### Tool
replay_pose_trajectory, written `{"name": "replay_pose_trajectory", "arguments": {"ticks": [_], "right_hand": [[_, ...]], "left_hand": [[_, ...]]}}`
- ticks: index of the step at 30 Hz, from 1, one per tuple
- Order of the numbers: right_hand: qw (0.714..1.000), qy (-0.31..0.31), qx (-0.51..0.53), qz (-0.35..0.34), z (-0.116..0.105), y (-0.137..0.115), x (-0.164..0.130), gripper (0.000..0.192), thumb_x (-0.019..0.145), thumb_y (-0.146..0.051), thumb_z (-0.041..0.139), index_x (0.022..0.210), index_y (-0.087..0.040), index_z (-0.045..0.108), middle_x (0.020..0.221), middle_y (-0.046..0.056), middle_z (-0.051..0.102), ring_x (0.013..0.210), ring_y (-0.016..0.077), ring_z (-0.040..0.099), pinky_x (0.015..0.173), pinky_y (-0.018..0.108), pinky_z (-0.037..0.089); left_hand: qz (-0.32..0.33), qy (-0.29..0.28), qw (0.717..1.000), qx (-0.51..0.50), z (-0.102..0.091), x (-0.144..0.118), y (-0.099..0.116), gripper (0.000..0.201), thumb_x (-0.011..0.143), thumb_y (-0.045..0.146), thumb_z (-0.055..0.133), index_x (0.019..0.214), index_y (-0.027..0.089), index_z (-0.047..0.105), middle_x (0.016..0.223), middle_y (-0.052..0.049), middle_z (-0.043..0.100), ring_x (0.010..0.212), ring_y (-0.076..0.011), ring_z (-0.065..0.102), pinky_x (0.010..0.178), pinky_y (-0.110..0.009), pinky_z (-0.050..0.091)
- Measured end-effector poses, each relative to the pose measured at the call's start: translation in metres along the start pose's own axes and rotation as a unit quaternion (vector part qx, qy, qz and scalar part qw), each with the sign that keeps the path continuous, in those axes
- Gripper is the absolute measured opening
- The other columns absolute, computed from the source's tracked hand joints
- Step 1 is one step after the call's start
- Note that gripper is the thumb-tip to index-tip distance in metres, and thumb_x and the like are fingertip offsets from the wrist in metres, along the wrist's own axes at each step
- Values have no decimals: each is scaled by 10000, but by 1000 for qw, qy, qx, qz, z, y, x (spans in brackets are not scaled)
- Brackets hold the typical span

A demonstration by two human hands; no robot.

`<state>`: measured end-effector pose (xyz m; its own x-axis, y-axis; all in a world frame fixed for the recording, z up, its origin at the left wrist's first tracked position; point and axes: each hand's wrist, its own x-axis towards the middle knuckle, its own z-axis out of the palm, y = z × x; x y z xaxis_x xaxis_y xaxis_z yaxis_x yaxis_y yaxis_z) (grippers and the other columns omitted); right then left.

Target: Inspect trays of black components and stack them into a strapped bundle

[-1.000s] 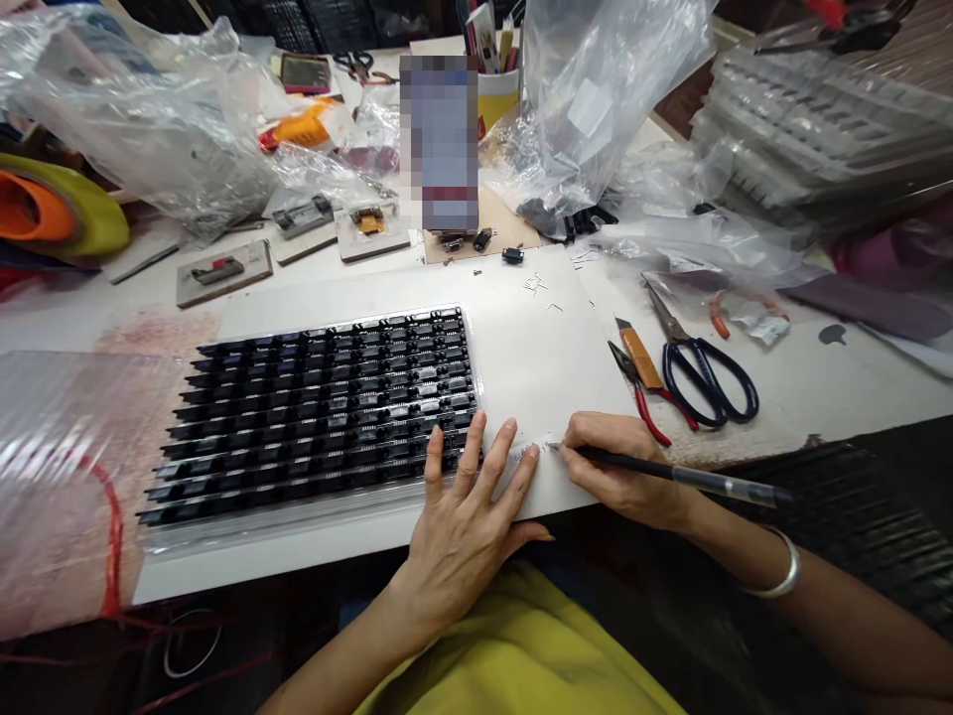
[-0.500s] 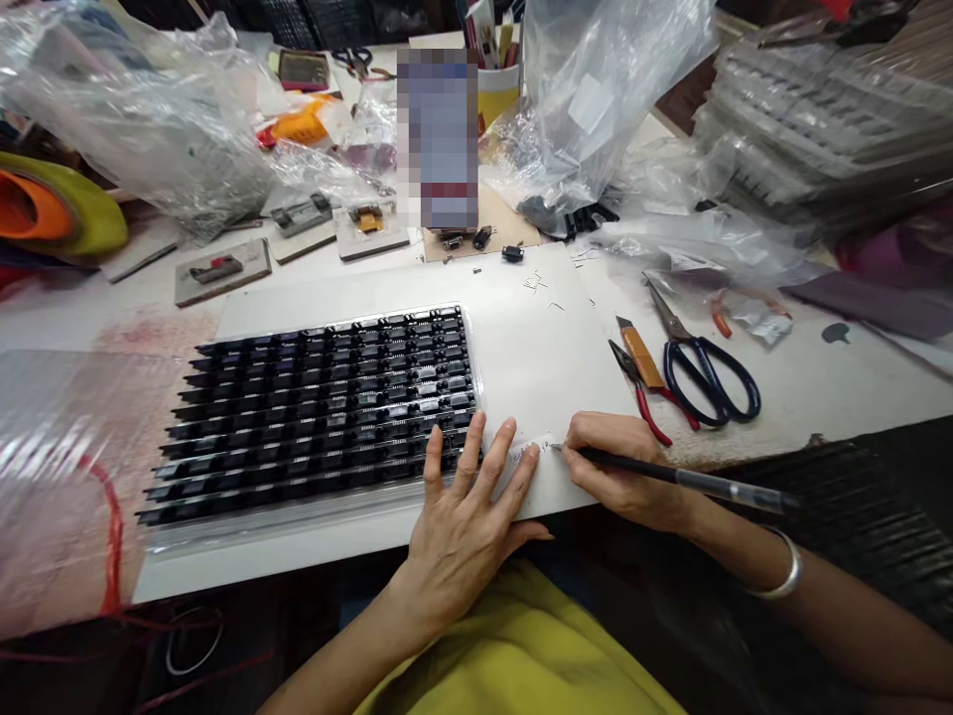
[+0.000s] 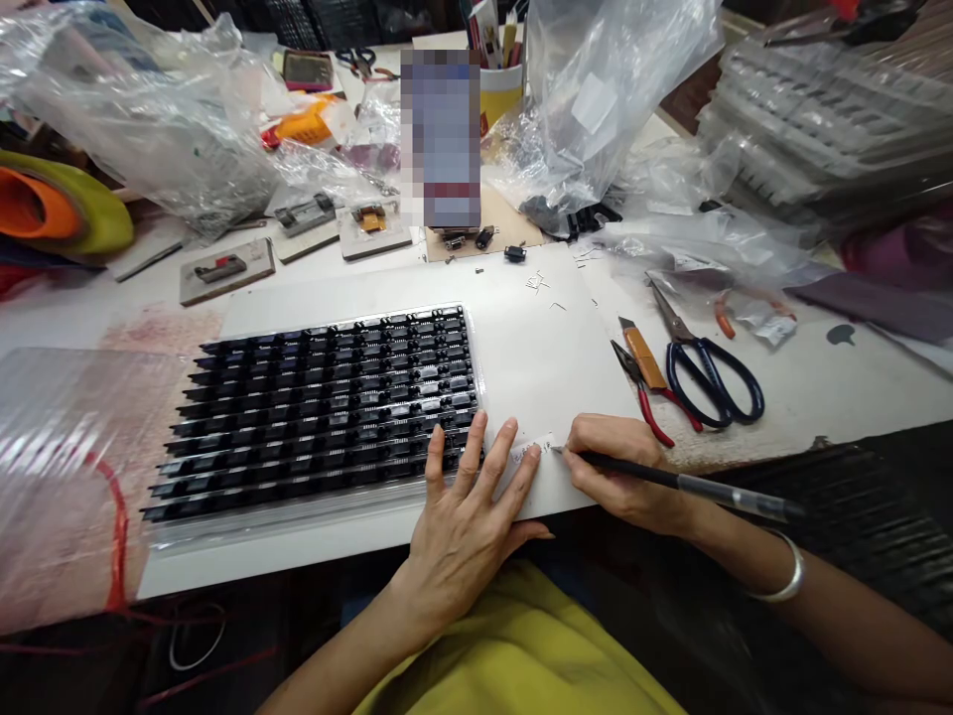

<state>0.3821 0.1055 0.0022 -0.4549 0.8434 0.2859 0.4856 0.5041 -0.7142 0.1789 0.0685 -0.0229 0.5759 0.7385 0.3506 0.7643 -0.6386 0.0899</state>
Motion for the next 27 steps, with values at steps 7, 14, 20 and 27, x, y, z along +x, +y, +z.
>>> {"name": "replay_pose_trajectory", "arguments": {"ticks": [7,14,20,27], "right_hand": [[997,13,38,63,-1,2,-3,172,828,-112,503,675,-182,472,608,-25,490,553,89,451,544,226,353],[999,7,17,49,0,1,-2,190,825,-98,501,662,-182,449,600,-36,451,549,83,418,547,226,333],[998,5,17,52,0,0,-2,185,821,-102,504,661,-181,456,594,-32,456,542,86,416,540,229,328],[998,-5,17,53,-1,-2,0,189,828,-109,493,656,-183,470,590,-28,468,545,95,443,542,240,337]], "left_hand": [[-2,1,1000,0,0,0,1,661,788,599,535,1331,225,486,1434,-116,416,1370,-360,250,1090,-626,137],[0,-4,1000,4,-1,0,0,657,798,604,515,1337,230,478,1445,-112,400,1374,-360,241,1088,-631,145],[-2,-6,1000,1,0,0,0,644,808,601,504,1334,232,482,1447,-107,398,1377,-355,236,1090,-630,144],[0,-6,1000,3,-1,0,0,649,808,601,503,1339,230,474,1448,-106,398,1378,-351,233,1092,-624,142]]}}
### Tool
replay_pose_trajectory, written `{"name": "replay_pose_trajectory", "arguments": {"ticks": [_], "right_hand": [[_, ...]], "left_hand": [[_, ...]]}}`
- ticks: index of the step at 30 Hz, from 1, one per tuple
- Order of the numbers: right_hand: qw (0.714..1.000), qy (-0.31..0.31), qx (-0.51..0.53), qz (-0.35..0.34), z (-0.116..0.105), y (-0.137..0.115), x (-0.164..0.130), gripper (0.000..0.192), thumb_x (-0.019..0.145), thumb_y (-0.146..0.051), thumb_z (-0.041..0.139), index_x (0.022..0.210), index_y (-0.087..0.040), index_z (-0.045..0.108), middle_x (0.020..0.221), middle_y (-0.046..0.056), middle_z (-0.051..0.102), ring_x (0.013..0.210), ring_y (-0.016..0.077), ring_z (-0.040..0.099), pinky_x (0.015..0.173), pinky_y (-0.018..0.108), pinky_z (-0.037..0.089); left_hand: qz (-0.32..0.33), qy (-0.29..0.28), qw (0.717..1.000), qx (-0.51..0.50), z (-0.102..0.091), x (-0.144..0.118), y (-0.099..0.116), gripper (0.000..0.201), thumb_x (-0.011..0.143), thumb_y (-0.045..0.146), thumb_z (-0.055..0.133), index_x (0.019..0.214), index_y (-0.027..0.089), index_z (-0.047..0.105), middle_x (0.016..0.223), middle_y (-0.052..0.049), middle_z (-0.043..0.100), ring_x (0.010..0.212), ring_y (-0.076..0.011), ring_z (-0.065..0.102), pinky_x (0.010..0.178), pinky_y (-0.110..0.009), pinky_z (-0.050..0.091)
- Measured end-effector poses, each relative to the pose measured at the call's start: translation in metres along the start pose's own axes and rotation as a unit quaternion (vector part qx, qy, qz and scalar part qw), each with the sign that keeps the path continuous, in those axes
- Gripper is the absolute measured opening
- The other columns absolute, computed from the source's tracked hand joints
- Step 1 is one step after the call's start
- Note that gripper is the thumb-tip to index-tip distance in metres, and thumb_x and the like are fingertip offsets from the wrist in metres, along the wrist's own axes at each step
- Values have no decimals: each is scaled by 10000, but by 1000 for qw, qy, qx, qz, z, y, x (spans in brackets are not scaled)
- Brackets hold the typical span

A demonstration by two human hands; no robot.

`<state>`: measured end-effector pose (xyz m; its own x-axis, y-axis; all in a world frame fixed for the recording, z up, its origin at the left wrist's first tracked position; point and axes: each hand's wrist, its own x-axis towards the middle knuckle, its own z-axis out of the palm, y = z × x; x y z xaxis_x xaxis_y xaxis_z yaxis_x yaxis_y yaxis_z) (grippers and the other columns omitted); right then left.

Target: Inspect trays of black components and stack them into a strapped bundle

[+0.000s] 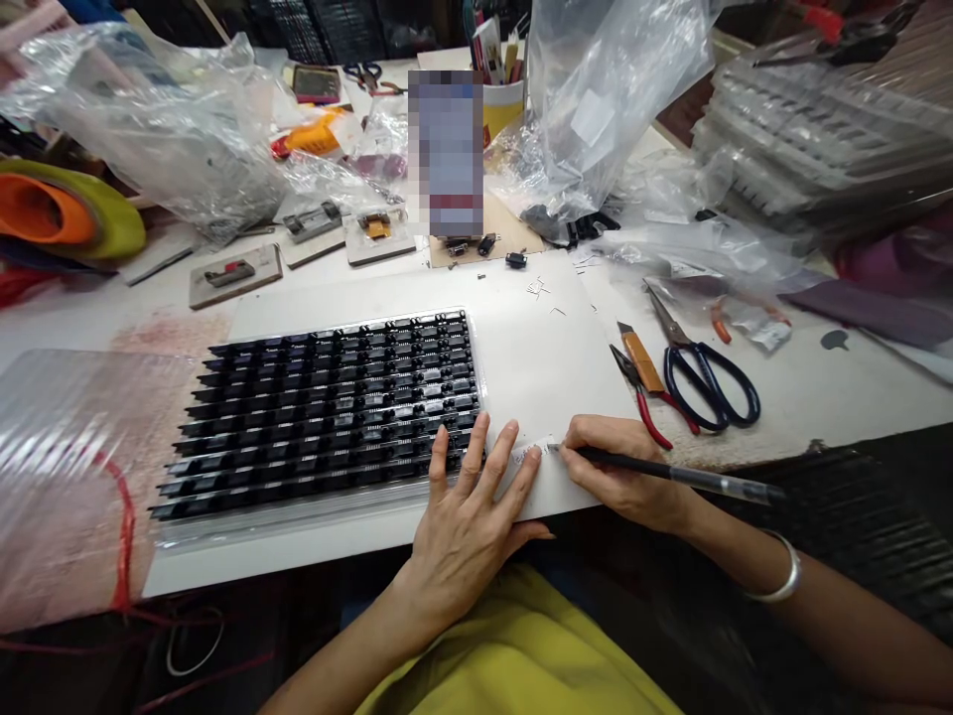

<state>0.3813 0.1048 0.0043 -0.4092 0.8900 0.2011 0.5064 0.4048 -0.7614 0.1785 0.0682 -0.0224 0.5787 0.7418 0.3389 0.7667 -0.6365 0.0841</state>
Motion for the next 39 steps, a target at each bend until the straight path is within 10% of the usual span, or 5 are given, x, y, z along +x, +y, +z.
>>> {"name": "replay_pose_trajectory", "arguments": {"ticks": [13,23,33,39], "right_hand": [[945,280,145,88,2,2,-3,48,861,-236,581,885,-206,553,725,-14,579,642,119,548,577,249,428],[932,336,89,106,-25,0,-9,161,822,-281,648,970,-220,639,856,27,621,733,152,586,679,293,485],[991,96,84,35,5,-9,-3,54,823,-191,563,870,-185,589,784,20,626,713,147,583,625,266,474],[994,69,61,52,10,-4,3,110,770,-151,542,670,-183,510,585,-39,505,541,98,441,502,229,356]], "left_hand": [[-16,45,996,-79,-4,0,-1,698,760,558,605,1329,179,466,1380,-155,475,1353,-349,296,1106,-588,140],[-79,201,963,-159,-30,-20,-19,338,805,58,585,1124,169,579,1227,-143,557,1297,-335,394,1049,-605,291],[-60,156,979,-115,-12,-11,16,285,827,233,611,1101,159,624,1077,-135,620,1073,-272,519,907,-450,395],[-97,134,986,-13,12,-5,29,461,814,450,599,1205,206,601,1195,-147,575,1213,-339,405,975,-523,278]]}}
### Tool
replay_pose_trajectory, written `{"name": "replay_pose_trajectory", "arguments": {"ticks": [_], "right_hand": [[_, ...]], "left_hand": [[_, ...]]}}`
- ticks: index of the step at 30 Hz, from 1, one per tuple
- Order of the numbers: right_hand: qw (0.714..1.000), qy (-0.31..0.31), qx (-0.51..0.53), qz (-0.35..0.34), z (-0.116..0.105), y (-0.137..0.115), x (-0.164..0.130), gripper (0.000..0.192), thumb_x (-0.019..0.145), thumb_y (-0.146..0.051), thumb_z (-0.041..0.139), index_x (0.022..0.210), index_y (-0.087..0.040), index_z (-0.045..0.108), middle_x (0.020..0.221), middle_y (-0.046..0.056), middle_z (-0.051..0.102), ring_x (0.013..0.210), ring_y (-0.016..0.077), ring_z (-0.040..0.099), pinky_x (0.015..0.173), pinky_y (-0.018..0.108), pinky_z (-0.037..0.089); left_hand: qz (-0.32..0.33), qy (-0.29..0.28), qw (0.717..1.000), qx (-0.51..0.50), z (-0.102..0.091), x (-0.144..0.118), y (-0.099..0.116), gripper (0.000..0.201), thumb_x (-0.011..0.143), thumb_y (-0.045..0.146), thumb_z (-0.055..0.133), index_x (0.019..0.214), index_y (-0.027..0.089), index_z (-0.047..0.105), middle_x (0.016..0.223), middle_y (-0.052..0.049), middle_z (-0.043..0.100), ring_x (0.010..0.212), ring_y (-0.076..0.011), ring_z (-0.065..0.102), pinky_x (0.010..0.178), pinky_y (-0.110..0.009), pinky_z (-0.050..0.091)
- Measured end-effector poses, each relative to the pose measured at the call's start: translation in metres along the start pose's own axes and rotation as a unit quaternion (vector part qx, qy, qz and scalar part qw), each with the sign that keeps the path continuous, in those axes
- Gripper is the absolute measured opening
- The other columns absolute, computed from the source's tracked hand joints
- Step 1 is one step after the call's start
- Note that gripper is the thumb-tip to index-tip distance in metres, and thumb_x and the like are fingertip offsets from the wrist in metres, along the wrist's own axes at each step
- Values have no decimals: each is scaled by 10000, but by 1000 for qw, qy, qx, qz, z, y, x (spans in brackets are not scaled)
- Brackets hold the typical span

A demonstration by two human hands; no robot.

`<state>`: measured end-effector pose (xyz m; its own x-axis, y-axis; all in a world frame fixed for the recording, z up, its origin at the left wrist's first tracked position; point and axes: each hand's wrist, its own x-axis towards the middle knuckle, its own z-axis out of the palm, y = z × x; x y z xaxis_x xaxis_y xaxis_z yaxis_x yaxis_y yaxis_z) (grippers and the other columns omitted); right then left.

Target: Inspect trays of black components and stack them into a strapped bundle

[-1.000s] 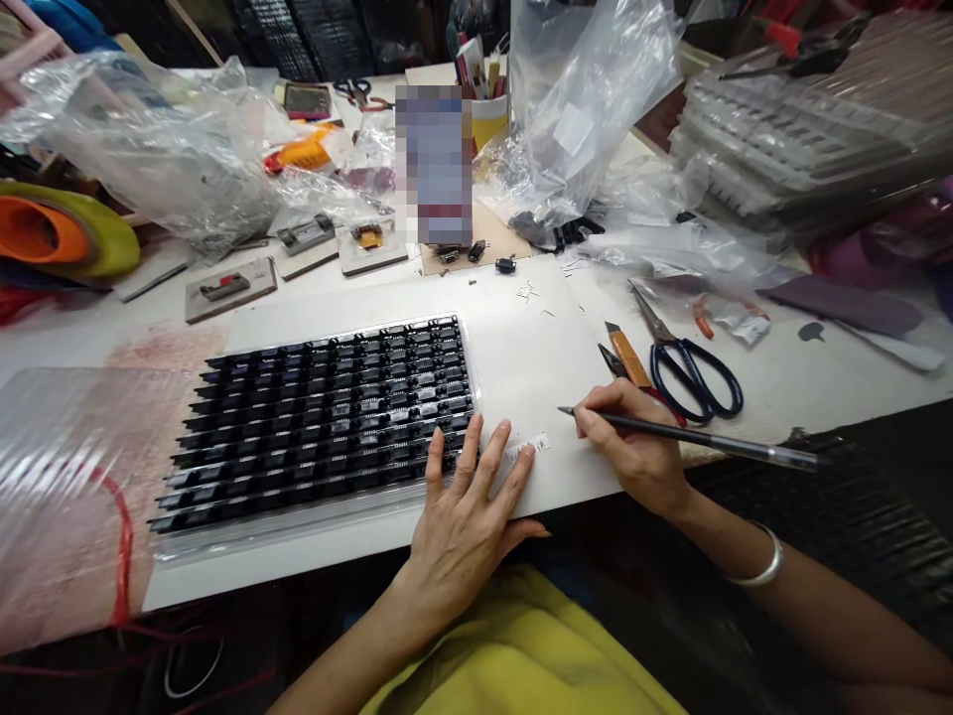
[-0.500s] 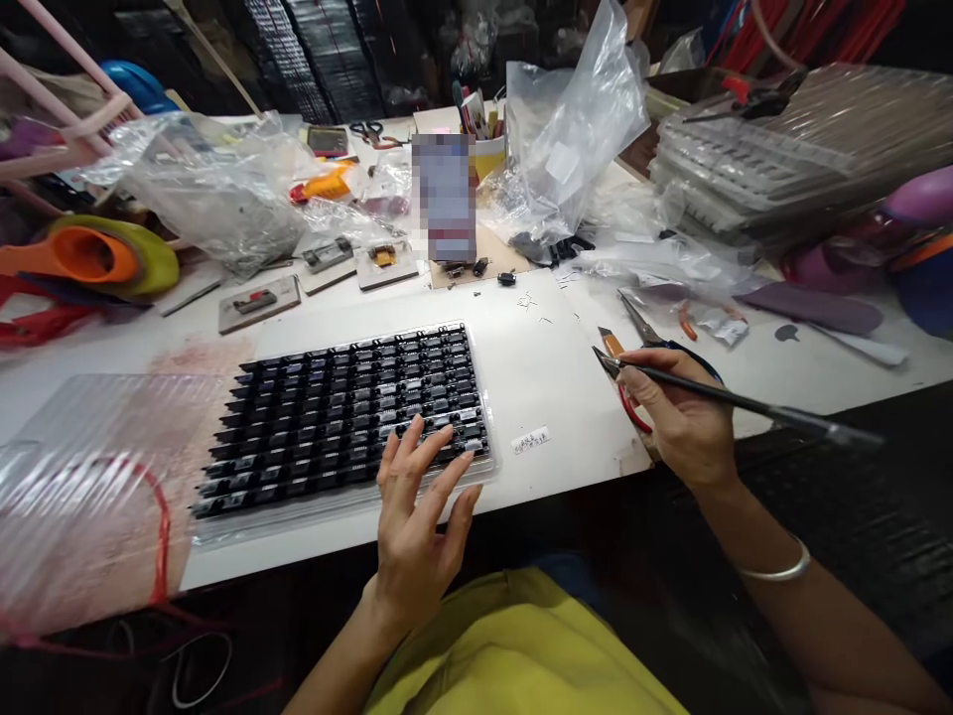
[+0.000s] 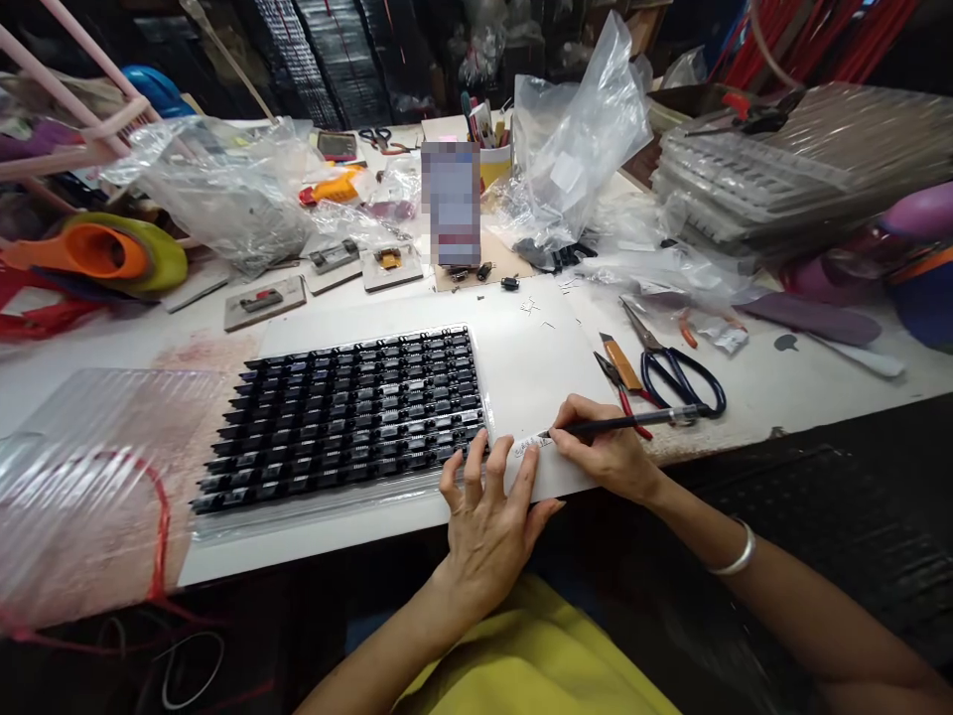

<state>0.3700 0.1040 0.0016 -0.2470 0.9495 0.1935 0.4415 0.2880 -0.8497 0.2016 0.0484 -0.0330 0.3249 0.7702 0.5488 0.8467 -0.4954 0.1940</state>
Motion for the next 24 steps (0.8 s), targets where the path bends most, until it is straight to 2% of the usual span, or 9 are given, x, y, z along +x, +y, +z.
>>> {"name": "replay_pose_trajectory", "arguments": {"ticks": [9,21,24], "right_hand": [[999,-35,-28,-25,1,1,-1,155,797,-140,510,648,-181,498,580,-38,481,528,86,409,494,223,335],[998,-37,-33,-35,1,1,-2,158,807,-136,501,655,-182,495,589,-34,490,531,89,428,507,226,344],[998,-20,-39,-38,1,1,-2,180,809,-138,500,638,-185,469,580,-39,457,527,87,410,505,227,338]], "left_hand": [[11,3,1000,13,0,0,-1,457,812,444,604,1195,194,600,1195,-143,584,1239,-330,399,1016,-525,250],[11,6,1000,11,1,0,-1,450,828,447,587,1189,179,602,1195,-132,605,1214,-310,425,1020,-524,245],[10,5,1000,10,1,0,-1,446,826,445,592,1183,178,605,1186,-129,612,1204,-307,437,1020,-524,243]]}}
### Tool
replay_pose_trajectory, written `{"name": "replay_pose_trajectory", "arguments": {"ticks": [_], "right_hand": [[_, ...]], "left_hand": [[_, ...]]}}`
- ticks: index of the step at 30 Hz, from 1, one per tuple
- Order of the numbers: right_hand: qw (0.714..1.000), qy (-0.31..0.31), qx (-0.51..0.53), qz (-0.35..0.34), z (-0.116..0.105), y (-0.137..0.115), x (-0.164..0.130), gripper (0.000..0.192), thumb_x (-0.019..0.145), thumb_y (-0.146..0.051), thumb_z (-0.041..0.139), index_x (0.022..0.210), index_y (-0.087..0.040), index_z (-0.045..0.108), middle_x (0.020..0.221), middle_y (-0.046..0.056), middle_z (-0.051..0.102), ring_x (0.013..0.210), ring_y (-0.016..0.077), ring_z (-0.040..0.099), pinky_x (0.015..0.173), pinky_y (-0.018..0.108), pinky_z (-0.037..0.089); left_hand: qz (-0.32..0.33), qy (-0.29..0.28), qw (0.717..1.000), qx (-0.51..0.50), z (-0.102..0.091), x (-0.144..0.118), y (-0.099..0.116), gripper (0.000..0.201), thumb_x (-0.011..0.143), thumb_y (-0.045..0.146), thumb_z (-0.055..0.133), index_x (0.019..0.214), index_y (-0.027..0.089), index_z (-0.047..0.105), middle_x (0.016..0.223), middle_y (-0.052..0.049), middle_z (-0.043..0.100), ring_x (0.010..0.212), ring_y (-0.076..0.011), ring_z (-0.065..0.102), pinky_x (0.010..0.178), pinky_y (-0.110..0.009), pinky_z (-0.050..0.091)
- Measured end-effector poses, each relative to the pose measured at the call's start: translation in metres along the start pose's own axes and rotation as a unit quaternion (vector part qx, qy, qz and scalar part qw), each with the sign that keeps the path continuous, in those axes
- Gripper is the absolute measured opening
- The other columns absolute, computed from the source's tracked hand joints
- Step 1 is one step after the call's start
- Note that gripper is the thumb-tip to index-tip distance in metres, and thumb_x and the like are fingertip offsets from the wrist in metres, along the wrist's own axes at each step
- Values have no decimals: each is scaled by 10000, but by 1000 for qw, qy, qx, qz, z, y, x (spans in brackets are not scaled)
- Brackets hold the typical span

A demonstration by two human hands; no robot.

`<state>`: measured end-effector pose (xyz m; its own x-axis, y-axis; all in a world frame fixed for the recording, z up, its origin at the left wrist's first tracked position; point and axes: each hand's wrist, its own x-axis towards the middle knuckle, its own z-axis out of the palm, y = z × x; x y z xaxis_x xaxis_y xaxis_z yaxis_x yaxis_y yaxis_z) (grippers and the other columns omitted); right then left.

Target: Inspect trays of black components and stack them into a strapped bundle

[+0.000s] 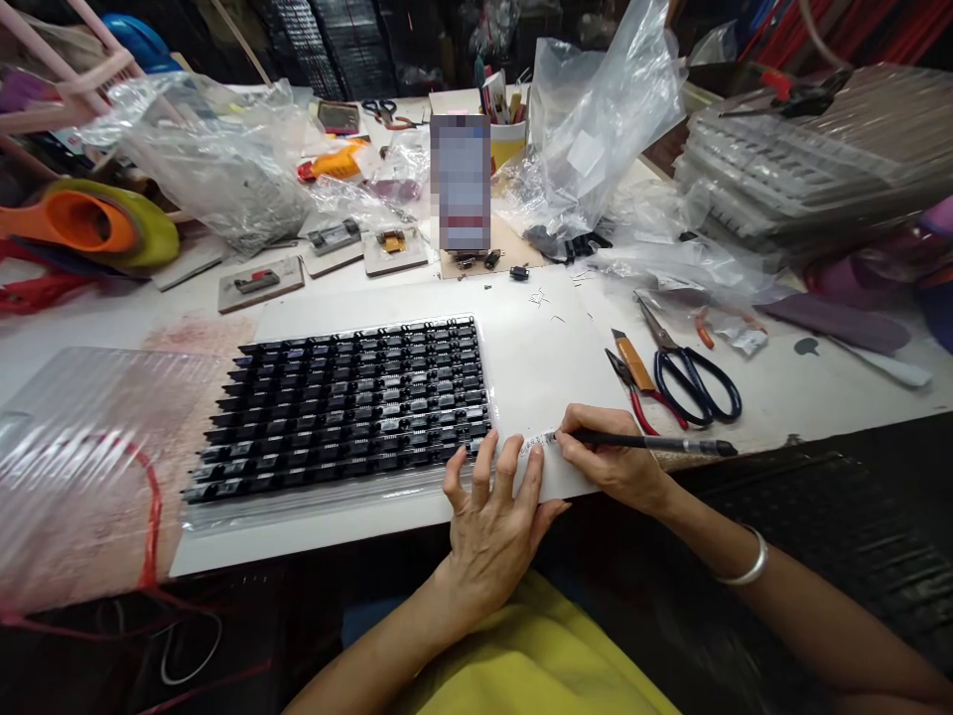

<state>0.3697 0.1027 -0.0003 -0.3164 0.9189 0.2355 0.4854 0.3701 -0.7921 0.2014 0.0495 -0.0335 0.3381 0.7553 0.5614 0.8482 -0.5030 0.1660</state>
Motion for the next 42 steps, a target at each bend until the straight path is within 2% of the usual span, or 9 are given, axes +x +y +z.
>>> {"name": "replay_pose_trajectory", "arguments": {"ticks": [12,17,19,21,25,28,30,32,42], "right_hand": [[1000,-5,5,12,1,-3,-2,181,794,-146,489,619,-186,467,567,-38,446,520,92,400,512,235,329],[993,-5,26,113,-38,3,27,220,811,-314,531,631,-197,480,533,-31,481,508,115,442,502,247,339],[982,-21,-62,179,-64,15,48,293,825,-390,525,606,-202,474,497,-22,473,469,125,436,485,261,328],[943,-26,-242,228,-86,29,65,315,808,-384,559,567,-202,469,492,5,481,496,156,467,506,282,327],[862,71,-465,191,-90,41,65,197,804,-343,588,734,-160,566,707,109,595,664,255,550,579,340,359],[898,88,-418,101,-62,30,39,139,878,-259,476,865,-151,563,857,117,609,755,240,559,637,340,386],[955,26,-294,31,-39,19,20,115,888,-213,460,841,-169,555,833,76,601,764,201,555,672,317,395],[982,-29,-187,-8,-21,11,6,96,887,-197,482,830,-182,558,829,49,599,787,184,548,710,318,381],[974,-78,-213,4,-3,1,1,63,889,-169,528,830,-190,537,878,14,574,864,181,488,778,363,274]], "left_hand": [[4,-1,1000,-4,-1,1,0,447,830,431,591,1188,163,599,1170,-132,619,1183,-303,453,1023,-520,236],[8,-16,1000,-14,-2,1,0,463,832,442,586,1190,150,587,1178,-137,605,1183,-307,452,1040,-523,224],[2,-11,999,-49,-6,2,-2,489,829,416,599,1230,141,550,1190,-149,580,1197,-314,440,1041,-523,250],[-9,9,994,-110,-12,2,-6,521,831,321,614,1293,121,481,1200,-170,539,1227,-320,413,1027,-517,308],[-36,79,978,-187,-33,1,-25,514,795,88,609,1290,126,474,1182,-168,495,1246,-324,403,996,-503,388],[-69,110,981,-147,-49,-6,-48,447,764,27,616,1188,161,571,1155,-142,517,1229,-323,429,997,-499,389],[-91,118,983,-108,-58,-12,-64,406,756,28,628,1135,175,609,1141,-131,536,1213,-319,451,999,-493,382],[-110,122,984,-74,-64,-17,-80,366,756,43,639,1097,177,631,1124,-126,552,1194,-314,473,1004,-489,372],[-172,119,978,26,-82,-42,-134,231,811,161,619,1038,158,666,1110,-135,582,1177,-294,495,1032,-477,350]]}}
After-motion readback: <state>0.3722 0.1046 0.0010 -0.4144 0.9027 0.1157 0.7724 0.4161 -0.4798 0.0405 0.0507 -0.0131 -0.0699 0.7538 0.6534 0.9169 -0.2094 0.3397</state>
